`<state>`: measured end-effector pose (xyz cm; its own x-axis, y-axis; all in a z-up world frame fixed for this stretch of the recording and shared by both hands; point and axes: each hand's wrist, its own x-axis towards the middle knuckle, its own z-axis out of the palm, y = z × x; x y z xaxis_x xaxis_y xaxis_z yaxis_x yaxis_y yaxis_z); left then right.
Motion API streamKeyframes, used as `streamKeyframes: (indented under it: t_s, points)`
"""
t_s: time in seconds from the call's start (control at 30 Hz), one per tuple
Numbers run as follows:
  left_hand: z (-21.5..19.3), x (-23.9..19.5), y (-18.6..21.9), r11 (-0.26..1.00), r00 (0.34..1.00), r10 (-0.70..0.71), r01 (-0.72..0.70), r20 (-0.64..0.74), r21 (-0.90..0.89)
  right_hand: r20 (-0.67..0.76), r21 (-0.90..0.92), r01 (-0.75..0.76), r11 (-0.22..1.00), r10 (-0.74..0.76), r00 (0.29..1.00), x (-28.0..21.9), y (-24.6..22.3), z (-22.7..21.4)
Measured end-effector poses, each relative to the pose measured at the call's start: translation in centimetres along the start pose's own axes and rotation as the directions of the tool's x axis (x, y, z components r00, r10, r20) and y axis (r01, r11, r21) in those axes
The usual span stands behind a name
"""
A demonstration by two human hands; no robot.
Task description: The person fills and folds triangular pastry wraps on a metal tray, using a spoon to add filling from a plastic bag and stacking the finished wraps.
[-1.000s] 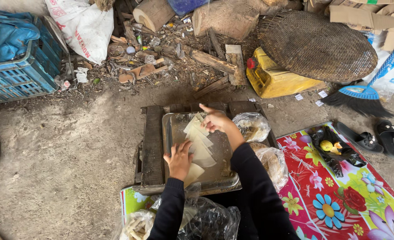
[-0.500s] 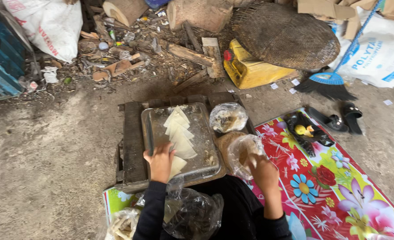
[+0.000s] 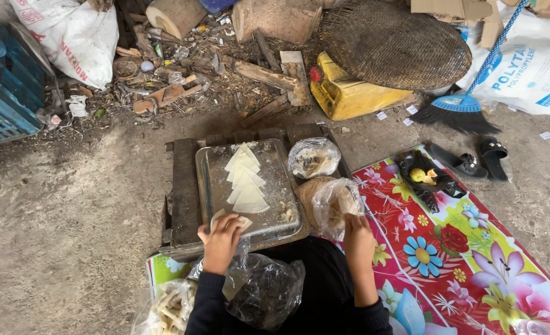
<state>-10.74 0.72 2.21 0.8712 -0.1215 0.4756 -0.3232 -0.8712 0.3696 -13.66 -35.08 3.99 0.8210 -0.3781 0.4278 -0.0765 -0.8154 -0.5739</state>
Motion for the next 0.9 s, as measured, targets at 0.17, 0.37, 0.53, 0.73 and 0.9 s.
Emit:
streamKeyframes:
  t_s: [0.17,0.37,0.53,0.73,0.9]
  points:
    - [0.3,-0.1,-0.7,0.996,0.999,-0.035,0.033,0.019,0.083,0.082,0.086,0.073,0.994,-0.080,0.993,0.7,2.0,2.6]
    - [2.3,1.7,-0.6,0.967,0.982,-0.190,0.187,0.000,0.172,0.044,0.275,-0.221,0.936,0.217,0.975,0.6,7.4,3.4]
    - [3.9,3.4,-0.7,0.934,0.979,-0.175,0.198,-0.102,0.298,0.094,0.371,-0.399,0.839,0.393,0.915,0.3,9.0,1.6]
    - [5.4,3.8,-1.2,0.929,0.957,-0.290,0.287,-0.020,0.236,0.196,0.622,-0.474,0.624,0.462,0.865,-0.4,8.3,0.1]
    - [5.3,4.0,-1.1,0.955,0.966,-0.252,0.257,-0.048,0.148,0.321,0.731,-0.425,0.534,0.280,0.905,-0.9,3.6,3.5]
